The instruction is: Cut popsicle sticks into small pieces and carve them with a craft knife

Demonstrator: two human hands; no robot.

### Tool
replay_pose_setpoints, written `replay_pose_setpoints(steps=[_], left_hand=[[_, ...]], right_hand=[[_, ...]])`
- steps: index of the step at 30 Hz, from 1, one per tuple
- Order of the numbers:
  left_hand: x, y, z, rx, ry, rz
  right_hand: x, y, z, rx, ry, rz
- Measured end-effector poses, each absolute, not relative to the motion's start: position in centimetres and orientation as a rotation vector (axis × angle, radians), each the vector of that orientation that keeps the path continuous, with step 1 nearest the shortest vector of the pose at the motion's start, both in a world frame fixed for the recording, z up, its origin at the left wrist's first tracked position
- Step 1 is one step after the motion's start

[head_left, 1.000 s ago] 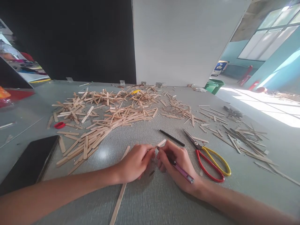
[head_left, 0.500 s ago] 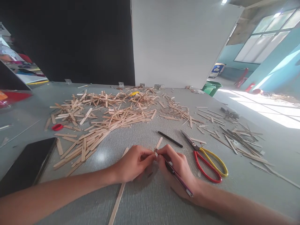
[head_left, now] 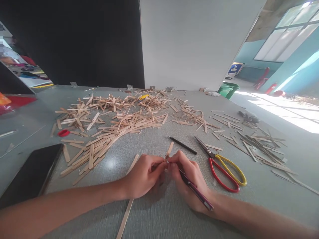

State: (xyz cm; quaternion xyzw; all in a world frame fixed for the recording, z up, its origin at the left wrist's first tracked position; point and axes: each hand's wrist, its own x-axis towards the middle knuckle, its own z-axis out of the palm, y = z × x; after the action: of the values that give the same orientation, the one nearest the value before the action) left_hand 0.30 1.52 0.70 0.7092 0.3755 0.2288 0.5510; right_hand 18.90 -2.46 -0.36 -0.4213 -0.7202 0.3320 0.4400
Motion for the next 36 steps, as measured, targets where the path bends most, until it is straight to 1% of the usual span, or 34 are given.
replay_pose_setpoints(steps=[9,16,19,21,24,26,28,31,33,36], left_hand=[[0.2,1.4,0.8,1.671,0.824,0.600],[0.1,1.9,0.8,1.609,0.784,0.578],[0.1,2.4,0.9,1.593,0.829,0.601],[0.1,2.6,1.0,1.590,0.865,0.622],[0.0,2.7,1.0,1.599,0.884,0.616],[0.0,2.7,1.1,1.610,0.891,0.605],[0.0,2.7,1.0,1.618,0.909,0.606],[0.0,2.7,0.9,1.618,0.931,0.599],[0.0,2.8,0.9,1.606,0.942,0.593],[-0.1,2.8,0.8,1.594,0.945,0.583]], right_hand=[[18.9,-2.9,-1.1,-1.053,-1.818,0.798],[19.2,-2.2,-0.1,-0.969,-1.894,0.811],[20.1,-1.7,0.5,-0.938,-1.950,0.924],[20.7,-1.4,1.0,-0.937,-1.944,1.064],[21.1,-1.3,1.4,-0.961,-1.731,1.303],[20.8,-1.4,1.3,-0.996,-1.604,1.370],[20.4,-1.5,1.0,-1.069,-1.618,1.330],[19.9,-1.8,0.4,-1.173,-1.732,1.130],[19.8,-2.0,0.0,-1.178,-1.787,0.973],[19.8,-2.3,-0.5,-1.145,-1.810,0.852]])
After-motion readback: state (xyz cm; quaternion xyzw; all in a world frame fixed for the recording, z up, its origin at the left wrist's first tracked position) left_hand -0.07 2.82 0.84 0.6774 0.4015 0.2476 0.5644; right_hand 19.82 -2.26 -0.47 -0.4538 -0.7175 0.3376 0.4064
